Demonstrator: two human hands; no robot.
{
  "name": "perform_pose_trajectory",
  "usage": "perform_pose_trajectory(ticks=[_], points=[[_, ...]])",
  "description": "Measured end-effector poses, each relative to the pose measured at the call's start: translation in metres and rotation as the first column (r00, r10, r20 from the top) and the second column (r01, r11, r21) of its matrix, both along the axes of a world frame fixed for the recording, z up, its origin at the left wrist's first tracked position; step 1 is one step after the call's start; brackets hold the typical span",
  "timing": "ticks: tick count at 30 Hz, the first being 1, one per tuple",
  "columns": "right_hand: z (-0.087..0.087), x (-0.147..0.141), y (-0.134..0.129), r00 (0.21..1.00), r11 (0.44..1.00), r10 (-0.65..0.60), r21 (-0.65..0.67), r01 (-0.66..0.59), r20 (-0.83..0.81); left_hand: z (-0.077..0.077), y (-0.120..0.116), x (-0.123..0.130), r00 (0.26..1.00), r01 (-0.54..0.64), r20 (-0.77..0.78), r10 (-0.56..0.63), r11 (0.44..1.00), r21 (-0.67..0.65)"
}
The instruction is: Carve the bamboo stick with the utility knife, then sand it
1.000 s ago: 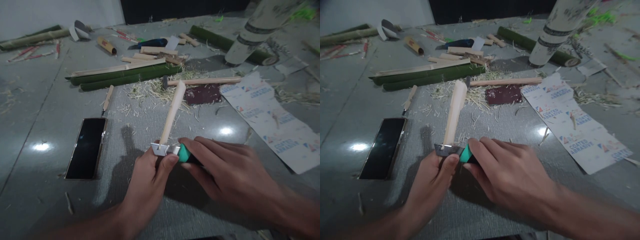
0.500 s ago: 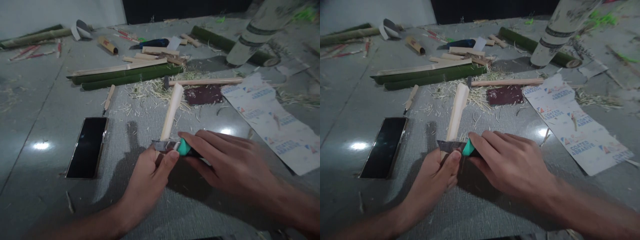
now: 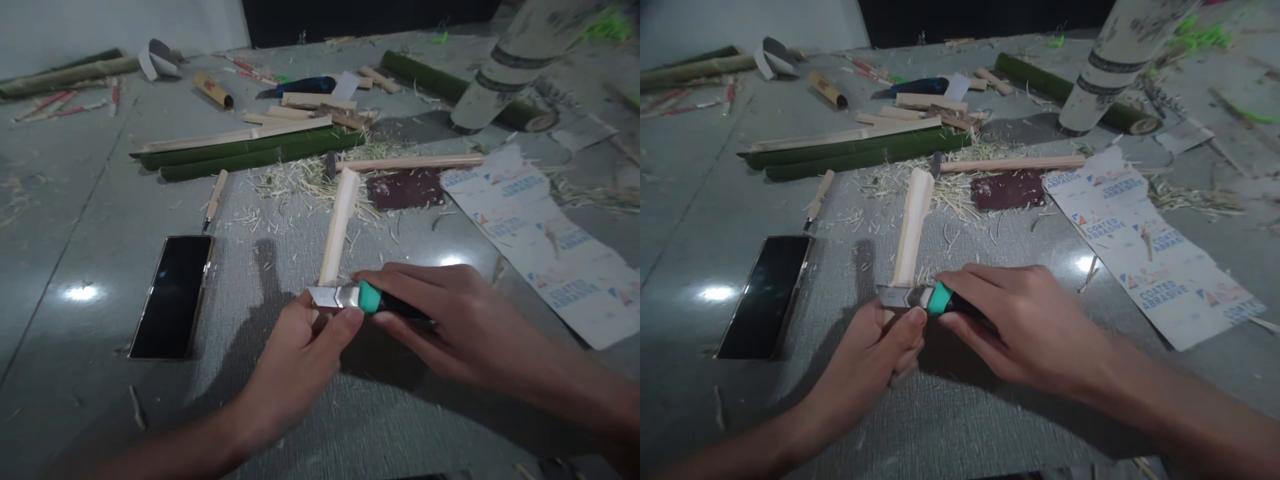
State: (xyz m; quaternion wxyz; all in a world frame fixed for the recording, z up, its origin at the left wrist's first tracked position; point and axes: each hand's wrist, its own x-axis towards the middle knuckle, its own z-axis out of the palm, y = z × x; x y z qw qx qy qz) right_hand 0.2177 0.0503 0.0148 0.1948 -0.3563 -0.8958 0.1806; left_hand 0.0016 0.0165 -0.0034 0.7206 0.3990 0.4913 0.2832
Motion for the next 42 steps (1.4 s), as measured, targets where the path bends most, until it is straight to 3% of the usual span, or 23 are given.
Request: perform_pose_trajectory(ticks=[5, 12, 16, 21, 25, 42], points=[[-0.001, 0.0, 0.0, 0.999, 0.997, -0.026, 0.076, 0.023, 0.028, 0.001, -0.001, 0.0, 0.999, 0.008, 0.035, -0.009, 1.0, 0.001], [0.003, 0.001, 0.001, 0.996, 0.993, -0.088, -0.084, 0.086, -0.022, 0.0, 0.0, -0.001, 0.975, -0.046, 0.21, 0.071, 0.991, -0.122], [0.003, 0.0, 0.0, 0.987, 0.98, -0.158, -0.127, 0.153, -0.027, -0.001, 0.002, -0.001, 0.991, -0.038, 0.128, 0.045, 0.998, -0.055], [0.002, -0.005, -0.006, 0.976, 0.954, -0.216, -0.208, 0.216, 0.021, -0.002, 0.004, -0.005, 0.994, -0.092, -0.041, 0.101, 0.979, 0.18], [0.004, -0.006, -0.008, 0.97, 0.947, -0.244, -0.214, 0.241, 0.014, -0.005, 0.003, -0.008, 0.98, -0.086, -0.149, 0.134, 0.953, 0.29], [0.002, -0.006, -0.008, 0.977, 0.966, -0.205, -0.172, 0.192, -0.061, -0.013, 0.001, -0.008, 0.978, -0.129, -0.127, 0.167, 0.956, 0.263]])
